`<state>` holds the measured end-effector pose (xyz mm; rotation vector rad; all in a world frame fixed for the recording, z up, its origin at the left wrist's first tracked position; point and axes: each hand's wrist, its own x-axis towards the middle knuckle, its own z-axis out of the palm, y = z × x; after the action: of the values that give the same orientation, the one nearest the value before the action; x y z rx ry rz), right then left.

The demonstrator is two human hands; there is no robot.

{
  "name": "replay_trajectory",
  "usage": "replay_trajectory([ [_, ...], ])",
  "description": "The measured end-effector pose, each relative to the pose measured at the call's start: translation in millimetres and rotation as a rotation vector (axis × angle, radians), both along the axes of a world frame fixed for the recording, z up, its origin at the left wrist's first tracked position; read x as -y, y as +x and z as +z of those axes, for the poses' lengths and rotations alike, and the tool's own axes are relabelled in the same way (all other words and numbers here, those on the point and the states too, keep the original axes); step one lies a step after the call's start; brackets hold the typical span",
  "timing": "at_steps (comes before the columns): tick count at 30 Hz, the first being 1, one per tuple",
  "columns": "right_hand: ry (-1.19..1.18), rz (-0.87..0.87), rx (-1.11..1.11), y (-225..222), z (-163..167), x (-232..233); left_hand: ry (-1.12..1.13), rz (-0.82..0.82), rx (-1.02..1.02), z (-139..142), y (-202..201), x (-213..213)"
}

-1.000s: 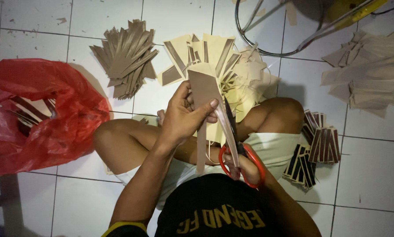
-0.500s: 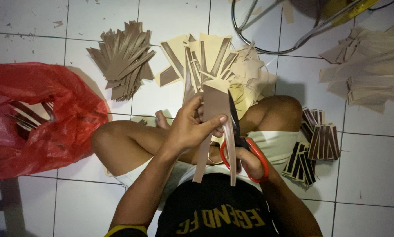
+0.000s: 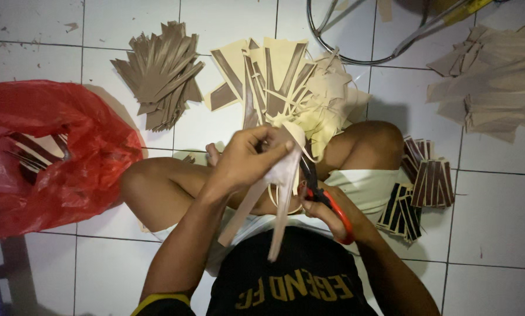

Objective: The person sits on the floor and uses red-handled scissors to cut a stack of beige cardboard pieces into smaller strips. The cut pieces are placed into a red plastic bag, while the remaining stack is held in the left hand.

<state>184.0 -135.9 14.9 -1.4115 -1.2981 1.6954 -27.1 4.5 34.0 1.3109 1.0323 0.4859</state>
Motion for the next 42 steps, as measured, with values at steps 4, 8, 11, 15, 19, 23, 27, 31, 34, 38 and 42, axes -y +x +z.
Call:
replay_trajectory([
  [4, -0.174, 0.092, -0.077, 7, -11, 6, 0.020, 0.178, 0.050, -2, 0, -6],
  [8, -0.236, 0.068, -0.207, 2, -13, 9, 0.041, 0.149, 0.013, -4, -2, -7],
  [11, -0.109, 0.060, -0.103, -3, -4, 1, 0.093, -0.033, -0.164, -2, -1, -1],
  [15, 0.115, 0.082, 0.056, -3, 19, -13, -0.133, -0.141, 0.032, 8, 1, 6],
  [19, 0.140, 0.116, 0.150, -2, 37, -19, -0.136, -0.194, 0.018, 14, 1, 11],
  [23, 0.134, 0.108, 0.225, -2, 39, -20, -0.128, -0.160, 0.085, 12, 3, 15],
  [27, 0.084, 0.077, 0.392, -1, 26, -14, -0.125, -0.165, 0.039, 6, 3, 15],
  [31, 0.050, 0.020, 0.332, 5, -2, 2, -0.113, -0.180, 0.024, -1, 2, 14],
  [34, -0.051, -0.106, 0.272, 8, -33, 20, -0.047, -0.167, 0.018, -8, 0, 15],
  [38, -0.196, -0.392, 0.223, 23, -76, 30, -0.007, 0.227, -0.103, -18, -21, 2],
  [42, -0.348, -0.643, 0.089, 39, -92, 39, 0.146, 0.725, 0.240, -21, -78, -38],
])
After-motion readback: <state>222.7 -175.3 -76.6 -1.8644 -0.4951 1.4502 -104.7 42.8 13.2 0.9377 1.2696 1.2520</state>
